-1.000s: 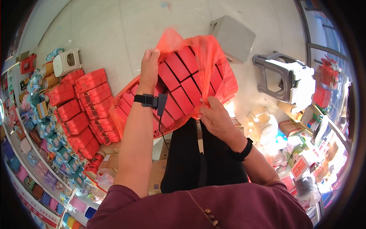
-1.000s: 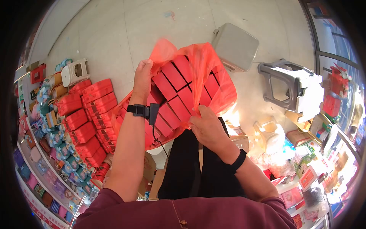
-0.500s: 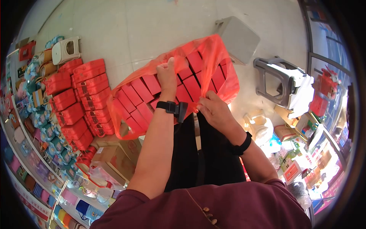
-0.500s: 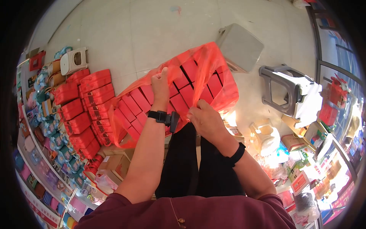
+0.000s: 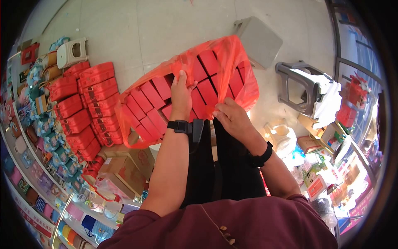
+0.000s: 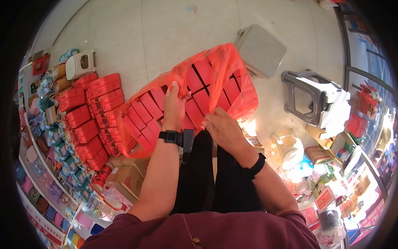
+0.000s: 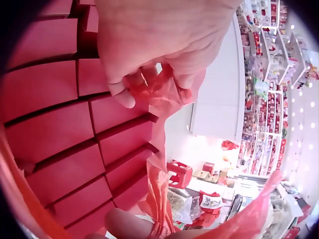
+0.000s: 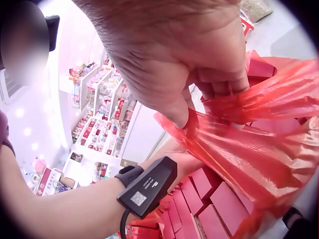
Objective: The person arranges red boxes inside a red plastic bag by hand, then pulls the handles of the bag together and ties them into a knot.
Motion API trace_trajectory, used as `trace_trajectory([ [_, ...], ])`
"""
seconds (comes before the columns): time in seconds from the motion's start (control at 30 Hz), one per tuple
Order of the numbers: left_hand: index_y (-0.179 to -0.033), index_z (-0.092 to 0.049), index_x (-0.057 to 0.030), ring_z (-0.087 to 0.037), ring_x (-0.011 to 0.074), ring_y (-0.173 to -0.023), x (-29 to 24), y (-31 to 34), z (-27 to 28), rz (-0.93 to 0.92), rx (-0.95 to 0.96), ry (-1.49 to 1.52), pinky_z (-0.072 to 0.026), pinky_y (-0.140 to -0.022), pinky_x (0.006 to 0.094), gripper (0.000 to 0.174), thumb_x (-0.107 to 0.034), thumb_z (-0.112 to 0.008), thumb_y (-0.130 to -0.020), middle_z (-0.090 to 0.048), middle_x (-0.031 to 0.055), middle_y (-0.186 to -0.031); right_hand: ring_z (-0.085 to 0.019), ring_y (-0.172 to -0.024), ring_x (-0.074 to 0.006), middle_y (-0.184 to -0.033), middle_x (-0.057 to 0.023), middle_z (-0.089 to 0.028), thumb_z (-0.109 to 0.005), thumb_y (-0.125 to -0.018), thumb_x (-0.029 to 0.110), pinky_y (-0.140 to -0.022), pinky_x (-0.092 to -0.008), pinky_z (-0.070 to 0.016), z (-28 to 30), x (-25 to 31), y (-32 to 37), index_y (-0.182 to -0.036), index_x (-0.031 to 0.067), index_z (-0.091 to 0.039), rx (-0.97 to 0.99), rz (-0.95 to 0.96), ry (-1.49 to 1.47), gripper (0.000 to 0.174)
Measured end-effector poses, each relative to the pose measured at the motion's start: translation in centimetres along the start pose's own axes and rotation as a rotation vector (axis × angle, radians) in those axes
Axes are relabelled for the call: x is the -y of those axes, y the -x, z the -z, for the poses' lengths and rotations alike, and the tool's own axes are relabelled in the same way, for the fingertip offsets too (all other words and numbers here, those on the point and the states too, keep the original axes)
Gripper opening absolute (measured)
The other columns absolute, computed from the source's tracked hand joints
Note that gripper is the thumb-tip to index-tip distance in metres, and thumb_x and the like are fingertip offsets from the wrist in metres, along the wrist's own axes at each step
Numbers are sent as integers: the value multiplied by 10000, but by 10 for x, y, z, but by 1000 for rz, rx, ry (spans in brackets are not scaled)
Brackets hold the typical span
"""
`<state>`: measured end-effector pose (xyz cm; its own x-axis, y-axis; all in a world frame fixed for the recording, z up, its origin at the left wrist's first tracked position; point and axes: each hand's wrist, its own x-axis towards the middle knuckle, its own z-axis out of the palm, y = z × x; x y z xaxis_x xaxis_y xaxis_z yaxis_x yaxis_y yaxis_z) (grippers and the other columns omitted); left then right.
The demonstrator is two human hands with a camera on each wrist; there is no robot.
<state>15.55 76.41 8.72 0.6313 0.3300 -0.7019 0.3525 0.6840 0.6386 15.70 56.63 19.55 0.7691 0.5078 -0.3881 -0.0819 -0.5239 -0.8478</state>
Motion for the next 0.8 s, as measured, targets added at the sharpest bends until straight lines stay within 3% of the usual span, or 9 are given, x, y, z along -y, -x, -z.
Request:
trace_trajectory([
  [0.1, -1196, -574, -105, -584, 146, -996, -9, 24, -10, -78, -71, 82, -529, -890, 385, 303, -372, -538, -1056, -616, 13, -1085, -580, -781, -367, -865, -148, -507, -632, -952, 175, -689, -436, -469, 0, -1, -2, -910, 29, -629, -6, -3, -41, 152],
  [0.2, -1040, -584, -99, -603, 152, -921, -5, 25, 3, -79, 45, 353, -537, -874, 366, 275, -358, -498, -1076, -617, 16, -1039, -577, -770, -364, -849, -150, -510, -628, -953, 169, -686, -432, -462, 2, 0, -2, -895, 19, -626, 10, -19, -71, 162],
  [0.3, -1004, -550, -148, -590, 160, -874, 14, 4, 23, 53, 66, 568, -538, -817, 380, 212, -355, -557, -1049, -621, 13, -976, -576, -762, -360, -829, -151, -509, -625, -953, 159, -684, -429, -457, 2, 1, -5, -889, 12, -626, 46, -39, -102, 160],
  [0.4, -944, -576, -113, -575, 155, -808, 18, -2, 7, 133, -289, 353, -556, -731, 370, 264, -363, -612, -1020, -609, 17, -907, -575, -759, -355, -822, -150, -508, -629, -950, 152, -681, -428, -456, 4, 2, -6, -894, 11, -631, 53, -39, -94, 152],
  [0.5, -971, -613, -88, -558, 140, -763, 8, 3, 1, 248, -210, 225, -556, -663, 356, 271, -349, -684, -977, -584, 13, -837, -575, -757, -350, -842, -150, -504, -638, -946, 151, -684, -432, -458, 6, 4, -10, -895, 14, -637, 44, -9, -34, 146],
  [0.6, -1004, -639, -52, -548, 132, -704, 1, 3, 3, 371, -54, 22, -553, -637, 327, 280, -329, -670, -981, -569, 12, -825, -574, -758, -351, -864, -154, -498, -647, -938, 161, -691, -435, -465, 5, 6, -15, -887, 19, -642, 9, 41, 22, 151],
  [0.8, -1030, -622, -26, -529, 137, -626, 6, 1, 18, 219, 134, -581, -547, -607, 311, 281, -298, -553, -1020, -560, 9, -768, -554, -758, -343, -829, -148, -477, -659, -929, 181, -690, -420, -456, 3, 1, -43, -879, 12, -632, 19, 98, 87, 179],
])
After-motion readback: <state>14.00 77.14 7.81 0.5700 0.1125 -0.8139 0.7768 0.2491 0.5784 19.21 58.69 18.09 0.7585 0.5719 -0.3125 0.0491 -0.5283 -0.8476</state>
